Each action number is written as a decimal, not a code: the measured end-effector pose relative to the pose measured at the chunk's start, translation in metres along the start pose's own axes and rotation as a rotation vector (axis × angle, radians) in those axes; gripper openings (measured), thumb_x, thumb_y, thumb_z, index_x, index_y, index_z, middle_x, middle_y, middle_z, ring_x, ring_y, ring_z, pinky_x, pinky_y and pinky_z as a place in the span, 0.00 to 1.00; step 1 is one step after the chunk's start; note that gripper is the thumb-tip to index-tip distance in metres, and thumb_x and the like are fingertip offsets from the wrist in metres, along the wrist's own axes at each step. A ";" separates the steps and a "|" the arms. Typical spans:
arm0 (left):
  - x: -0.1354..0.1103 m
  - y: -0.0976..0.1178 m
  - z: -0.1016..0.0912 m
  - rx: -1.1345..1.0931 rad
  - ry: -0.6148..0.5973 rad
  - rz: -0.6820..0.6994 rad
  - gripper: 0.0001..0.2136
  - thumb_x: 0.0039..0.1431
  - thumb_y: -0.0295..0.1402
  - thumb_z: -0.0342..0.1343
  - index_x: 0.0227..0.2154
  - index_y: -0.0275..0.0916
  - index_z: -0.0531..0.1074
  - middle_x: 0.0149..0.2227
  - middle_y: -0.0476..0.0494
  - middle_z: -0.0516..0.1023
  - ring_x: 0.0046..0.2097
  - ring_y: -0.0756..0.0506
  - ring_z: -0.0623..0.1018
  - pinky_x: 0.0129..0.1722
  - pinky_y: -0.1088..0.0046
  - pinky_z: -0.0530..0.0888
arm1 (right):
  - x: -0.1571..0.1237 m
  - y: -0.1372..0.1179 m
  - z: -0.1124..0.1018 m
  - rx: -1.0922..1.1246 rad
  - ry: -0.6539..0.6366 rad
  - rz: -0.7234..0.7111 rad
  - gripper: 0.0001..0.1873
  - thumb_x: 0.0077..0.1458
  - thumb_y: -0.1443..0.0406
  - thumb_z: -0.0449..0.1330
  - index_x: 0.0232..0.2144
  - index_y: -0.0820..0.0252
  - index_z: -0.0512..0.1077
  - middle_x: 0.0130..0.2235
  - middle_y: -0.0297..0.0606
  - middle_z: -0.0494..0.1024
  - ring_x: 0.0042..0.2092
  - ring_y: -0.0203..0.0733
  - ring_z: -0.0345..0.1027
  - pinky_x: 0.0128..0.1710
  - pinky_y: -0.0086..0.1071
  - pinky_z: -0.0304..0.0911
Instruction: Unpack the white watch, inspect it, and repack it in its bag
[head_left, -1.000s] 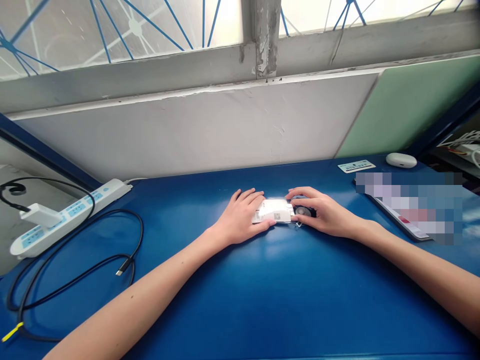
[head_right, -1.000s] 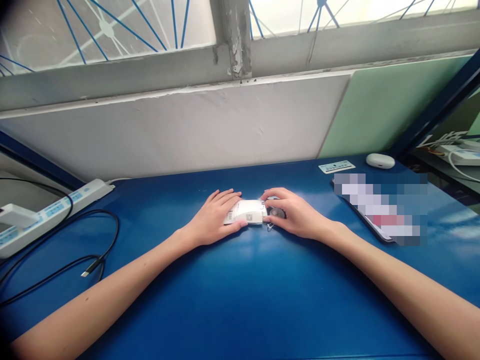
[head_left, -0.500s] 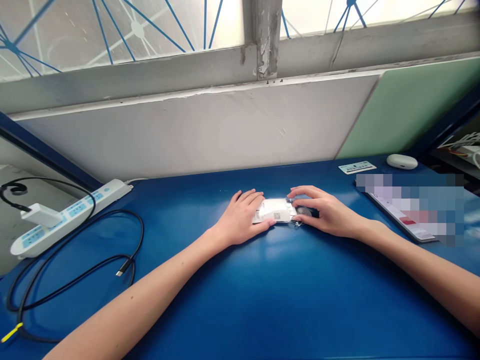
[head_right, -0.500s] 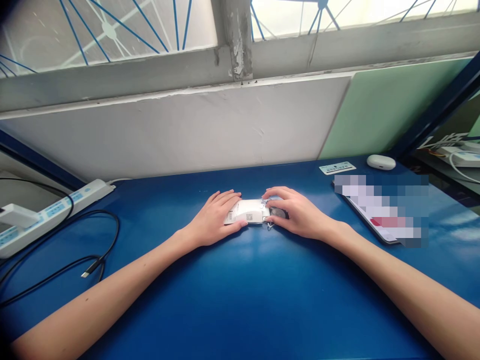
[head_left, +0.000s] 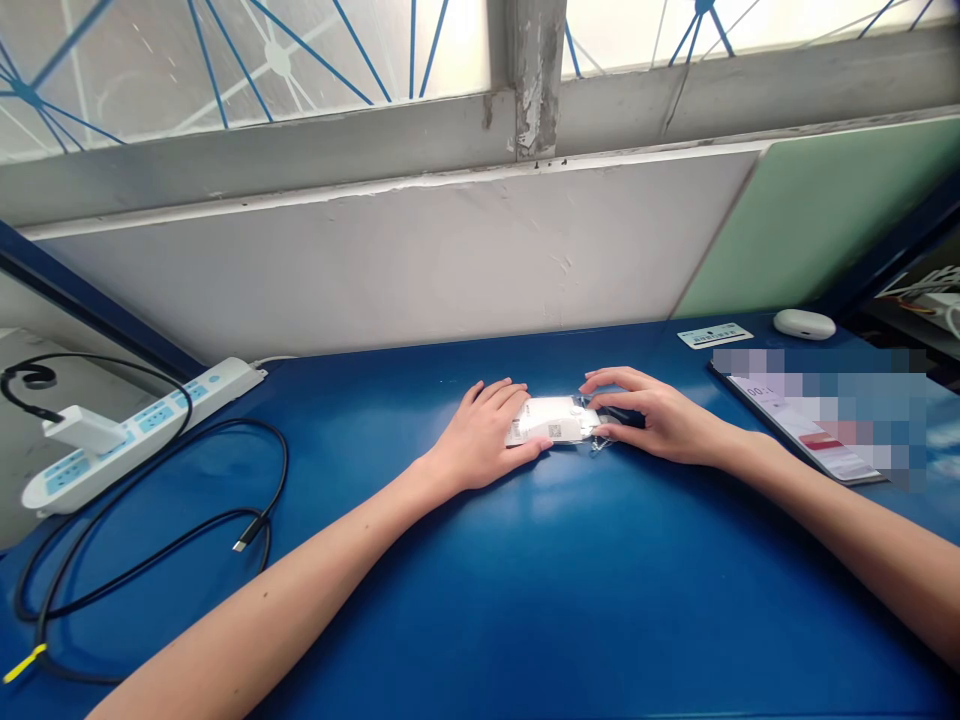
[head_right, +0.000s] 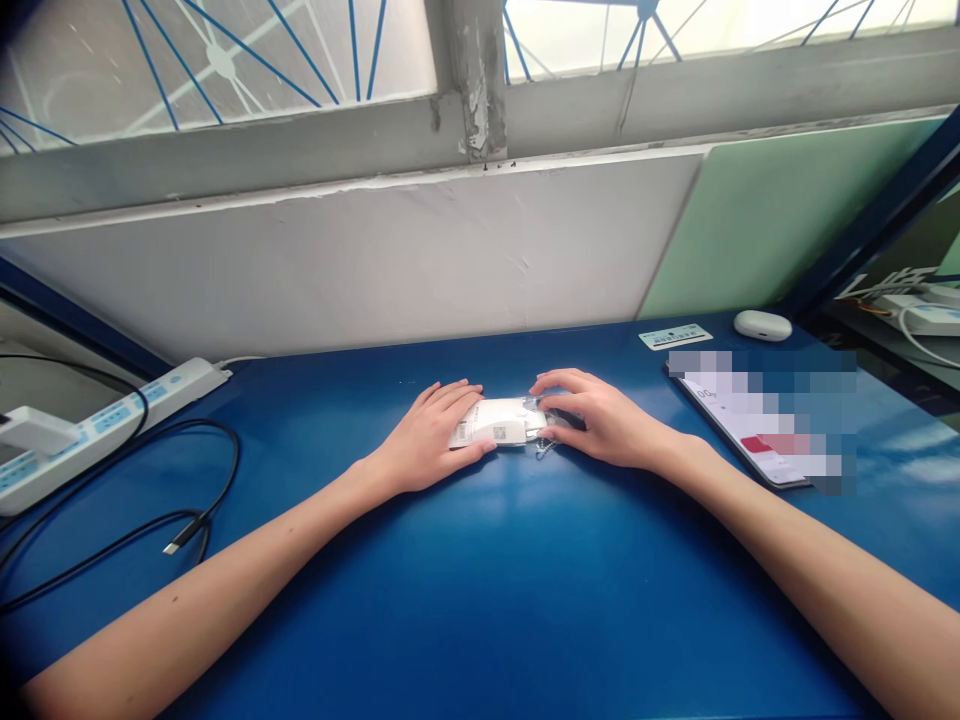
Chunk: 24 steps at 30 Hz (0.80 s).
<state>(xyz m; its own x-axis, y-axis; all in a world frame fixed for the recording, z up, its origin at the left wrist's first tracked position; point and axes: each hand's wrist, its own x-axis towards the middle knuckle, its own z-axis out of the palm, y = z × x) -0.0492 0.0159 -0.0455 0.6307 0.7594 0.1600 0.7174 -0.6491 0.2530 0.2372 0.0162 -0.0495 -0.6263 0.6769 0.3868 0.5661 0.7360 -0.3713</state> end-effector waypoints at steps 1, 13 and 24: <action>0.000 0.000 0.000 0.002 -0.001 0.001 0.29 0.65 0.53 0.50 0.60 0.38 0.63 0.64 0.35 0.66 0.68 0.35 0.62 0.67 0.49 0.55 | 0.000 0.002 -0.001 0.002 -0.002 -0.001 0.12 0.59 0.60 0.62 0.45 0.54 0.78 0.55 0.45 0.75 0.60 0.55 0.67 0.56 0.49 0.68; 0.001 -0.001 0.001 0.014 0.013 0.002 0.28 0.66 0.50 0.51 0.59 0.34 0.64 0.64 0.32 0.67 0.67 0.35 0.63 0.66 0.49 0.56 | 0.000 -0.008 -0.005 -0.153 0.070 0.084 0.07 0.57 0.58 0.63 0.34 0.55 0.75 0.49 0.44 0.79 0.53 0.55 0.72 0.52 0.51 0.68; 0.001 0.000 0.002 -0.007 0.012 0.054 0.29 0.63 0.50 0.55 0.59 0.34 0.64 0.62 0.30 0.68 0.66 0.31 0.63 0.65 0.47 0.58 | 0.003 -0.014 0.020 -0.036 0.098 0.206 0.18 0.53 0.57 0.65 0.45 0.56 0.76 0.54 0.48 0.76 0.55 0.57 0.71 0.53 0.51 0.70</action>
<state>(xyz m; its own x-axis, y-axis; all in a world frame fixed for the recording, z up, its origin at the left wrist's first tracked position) -0.0485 0.0168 -0.0472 0.6648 0.7239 0.1846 0.6804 -0.6887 0.2505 0.2168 0.0073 -0.0604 -0.4416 0.8098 0.3863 0.6967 0.5808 -0.4211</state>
